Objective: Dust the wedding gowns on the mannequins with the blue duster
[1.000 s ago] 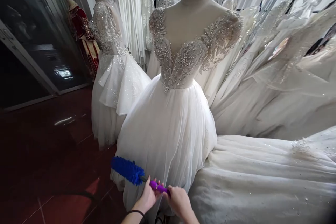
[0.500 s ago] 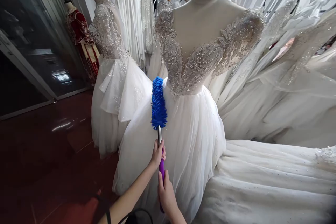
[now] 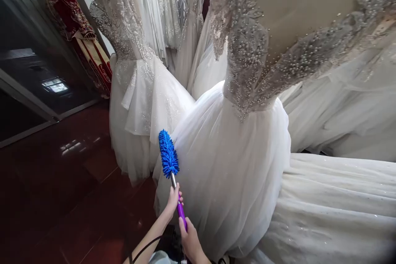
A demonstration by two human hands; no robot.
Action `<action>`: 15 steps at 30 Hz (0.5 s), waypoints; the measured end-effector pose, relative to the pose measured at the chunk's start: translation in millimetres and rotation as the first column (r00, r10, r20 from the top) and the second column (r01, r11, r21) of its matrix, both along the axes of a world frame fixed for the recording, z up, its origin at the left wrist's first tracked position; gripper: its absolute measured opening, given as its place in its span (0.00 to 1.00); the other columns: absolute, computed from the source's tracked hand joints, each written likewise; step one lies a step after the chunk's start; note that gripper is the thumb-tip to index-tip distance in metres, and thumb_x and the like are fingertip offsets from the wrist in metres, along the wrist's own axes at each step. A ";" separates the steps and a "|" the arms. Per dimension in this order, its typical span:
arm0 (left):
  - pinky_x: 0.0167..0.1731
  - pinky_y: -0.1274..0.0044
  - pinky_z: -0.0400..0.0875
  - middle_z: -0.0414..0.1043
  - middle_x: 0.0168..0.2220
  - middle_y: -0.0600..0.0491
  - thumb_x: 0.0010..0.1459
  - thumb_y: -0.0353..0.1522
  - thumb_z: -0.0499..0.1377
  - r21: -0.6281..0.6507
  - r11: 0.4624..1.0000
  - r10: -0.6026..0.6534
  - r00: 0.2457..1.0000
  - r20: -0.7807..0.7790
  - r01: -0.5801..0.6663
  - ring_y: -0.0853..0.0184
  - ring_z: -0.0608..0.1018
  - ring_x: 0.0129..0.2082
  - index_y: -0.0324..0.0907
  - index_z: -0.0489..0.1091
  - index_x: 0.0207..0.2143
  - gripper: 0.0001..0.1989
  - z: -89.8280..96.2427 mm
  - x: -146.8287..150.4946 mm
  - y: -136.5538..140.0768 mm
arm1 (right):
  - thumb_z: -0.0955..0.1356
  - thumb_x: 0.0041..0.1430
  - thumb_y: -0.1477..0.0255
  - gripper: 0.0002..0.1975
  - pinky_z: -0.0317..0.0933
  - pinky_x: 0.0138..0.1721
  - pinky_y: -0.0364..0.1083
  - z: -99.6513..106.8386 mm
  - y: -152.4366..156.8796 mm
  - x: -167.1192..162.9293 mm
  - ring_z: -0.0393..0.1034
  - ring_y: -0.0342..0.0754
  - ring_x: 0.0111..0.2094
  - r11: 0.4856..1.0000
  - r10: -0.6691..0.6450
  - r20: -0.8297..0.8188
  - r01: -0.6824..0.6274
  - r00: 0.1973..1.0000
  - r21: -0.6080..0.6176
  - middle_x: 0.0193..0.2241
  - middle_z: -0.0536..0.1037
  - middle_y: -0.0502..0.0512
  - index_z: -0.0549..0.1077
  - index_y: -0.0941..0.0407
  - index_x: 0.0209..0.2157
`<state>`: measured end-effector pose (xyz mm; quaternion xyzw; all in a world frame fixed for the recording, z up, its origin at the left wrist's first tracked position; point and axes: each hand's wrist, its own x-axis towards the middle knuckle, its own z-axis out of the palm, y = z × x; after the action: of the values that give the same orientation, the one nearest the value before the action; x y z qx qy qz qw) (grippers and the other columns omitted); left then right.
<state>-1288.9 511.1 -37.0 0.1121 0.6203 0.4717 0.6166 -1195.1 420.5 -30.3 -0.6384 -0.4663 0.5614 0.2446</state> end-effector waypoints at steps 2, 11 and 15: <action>0.14 0.84 0.57 0.56 0.18 0.65 0.47 0.55 0.52 0.132 0.990 -0.049 0.996 0.075 0.039 0.79 0.60 0.12 0.46 0.53 0.34 0.25 27.7 -9.5 6.9 | 0.57 0.52 0.46 0.27 0.60 0.38 0.45 17.2 4.2 -4.8 0.68 0.50 0.35 0.999 0.003 0.000 -0.003 1.000 0.050 0.30 0.74 0.55 0.68 0.55 0.37; 0.09 0.84 0.50 0.57 0.16 0.65 0.45 0.57 0.52 0.388 0.880 -0.319 0.946 0.058 0.273 0.79 0.57 0.08 0.44 0.58 0.33 0.27 107.5 26.3 81.7 | 0.57 0.49 0.43 0.28 0.49 0.14 0.39 68.3 58.3 -15.3 0.50 0.37 0.12 0.970 -0.242 -0.275 0.231 0.930 -0.072 0.14 0.60 0.40 0.63 0.54 0.33; 0.09 0.84 0.51 0.55 0.13 0.65 0.39 0.61 0.50 0.227 0.953 -0.238 0.961 0.142 0.202 0.80 0.56 0.08 0.43 0.57 0.26 0.30 63.1 36.5 85.8 | 0.61 0.44 0.42 0.29 0.47 0.11 0.36 40.4 69.8 1.2 0.53 0.36 0.10 0.953 -0.222 -0.335 0.132 0.916 -0.271 0.13 0.65 0.41 0.63 0.54 0.31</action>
<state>-1252.4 596.9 26.1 0.2052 0.4961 0.4706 0.7002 -1193.9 490.3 10.2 -0.5890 -0.2807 0.6974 0.2965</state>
